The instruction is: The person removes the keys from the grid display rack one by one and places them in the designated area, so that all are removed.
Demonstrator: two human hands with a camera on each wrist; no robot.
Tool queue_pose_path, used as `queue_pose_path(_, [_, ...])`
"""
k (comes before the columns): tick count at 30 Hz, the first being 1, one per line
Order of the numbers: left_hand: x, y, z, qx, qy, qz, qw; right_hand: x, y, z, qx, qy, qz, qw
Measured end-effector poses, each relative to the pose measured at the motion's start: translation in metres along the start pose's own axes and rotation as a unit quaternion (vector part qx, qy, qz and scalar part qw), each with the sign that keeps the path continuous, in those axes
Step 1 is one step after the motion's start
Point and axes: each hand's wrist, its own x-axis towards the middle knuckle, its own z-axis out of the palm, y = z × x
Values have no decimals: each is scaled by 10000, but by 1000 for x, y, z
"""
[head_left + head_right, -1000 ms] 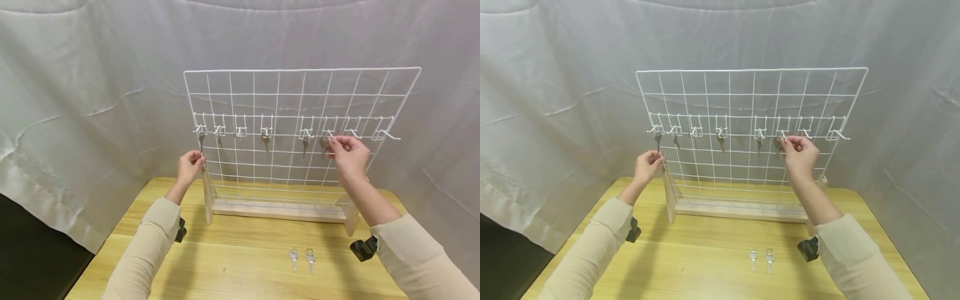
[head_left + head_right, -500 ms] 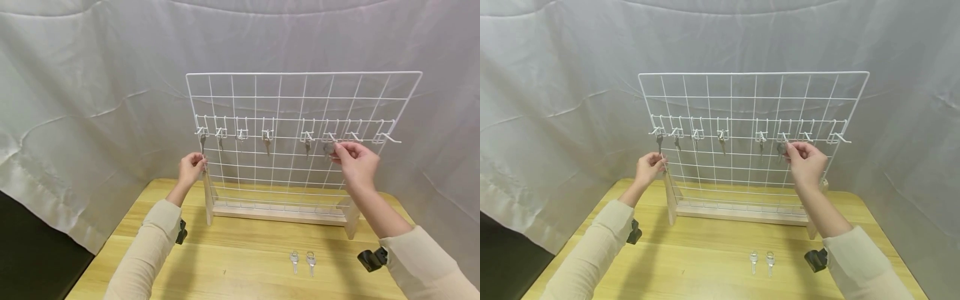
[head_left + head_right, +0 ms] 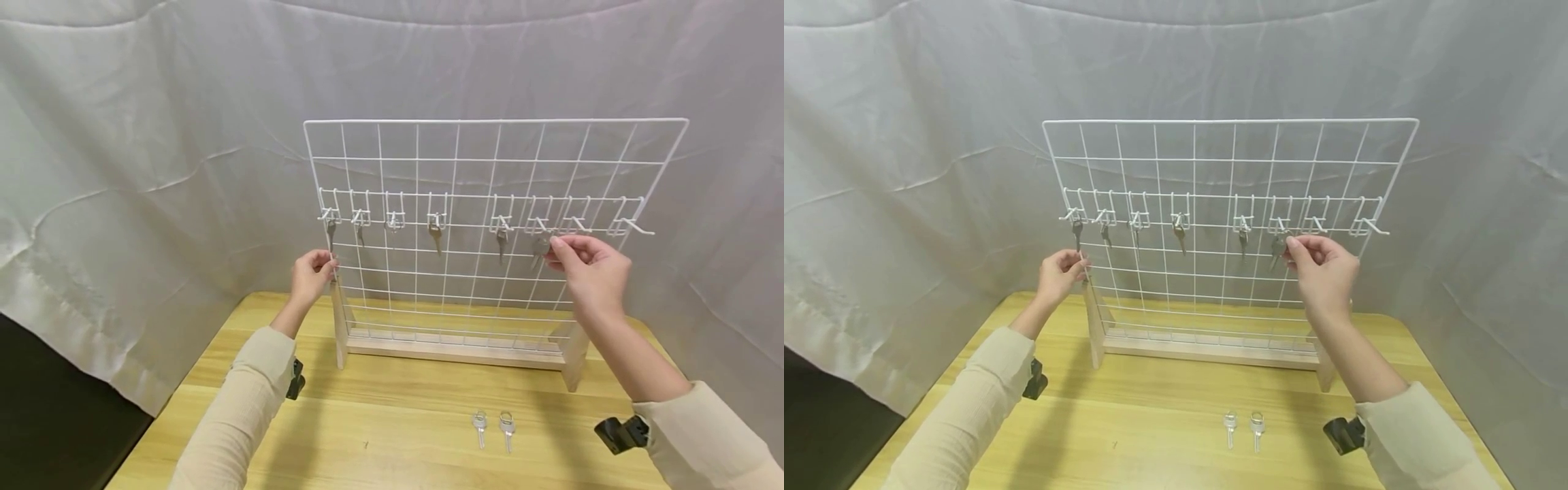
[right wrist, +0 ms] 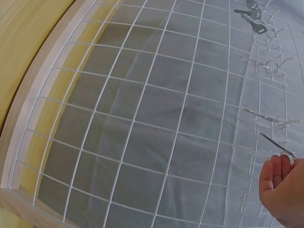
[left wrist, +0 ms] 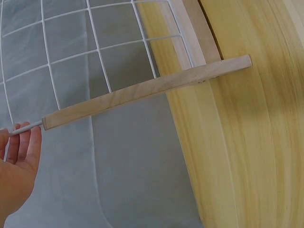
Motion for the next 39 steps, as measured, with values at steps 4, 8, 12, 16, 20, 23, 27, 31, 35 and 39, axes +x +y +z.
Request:
queue_pose_path(4, [0,0,0,-1,-8,3,10000,-1,0,-2,-239,-116,4,9996])
queue_pose_path(8, [0,0,0,-23,-2,-2,10000,-3,3,-7,-612,-396,14,9973])
queue_pose_path(12, [0,-1,-1,-17,32,-15,10000,-5,7,-12,-923,-674,-22,9934])
queue_pose_path(16, [1,-1,-2,15,15,-31,10000,-8,13,-20,-970,-847,165,9915])
queue_pose_path(20, [2,-2,-1,42,-13,-43,10000,-10,20,-30,-836,-1016,518,9900])
queue_pose_path(23, [2,-1,0,46,-12,-64,10000,-13,27,-38,-870,-1113,685,9876])
queue_pose_path(27, [3,3,0,-4,16,-75,10000,-16,39,-47,-901,-1236,819,9848])
queue_pose_path(31, [3,4,0,-11,22,-99,9999,-20,54,-55,-1138,-1354,1018,9790])
queue_pose_path(35, [2,4,1,49,25,-119,9999,-26,72,-62,-1408,-1388,1316,9714])
queue_pose_path(39, [1,2,1,25,14,-130,9999,-33,87,-66,-1334,-1390,1578,9685])
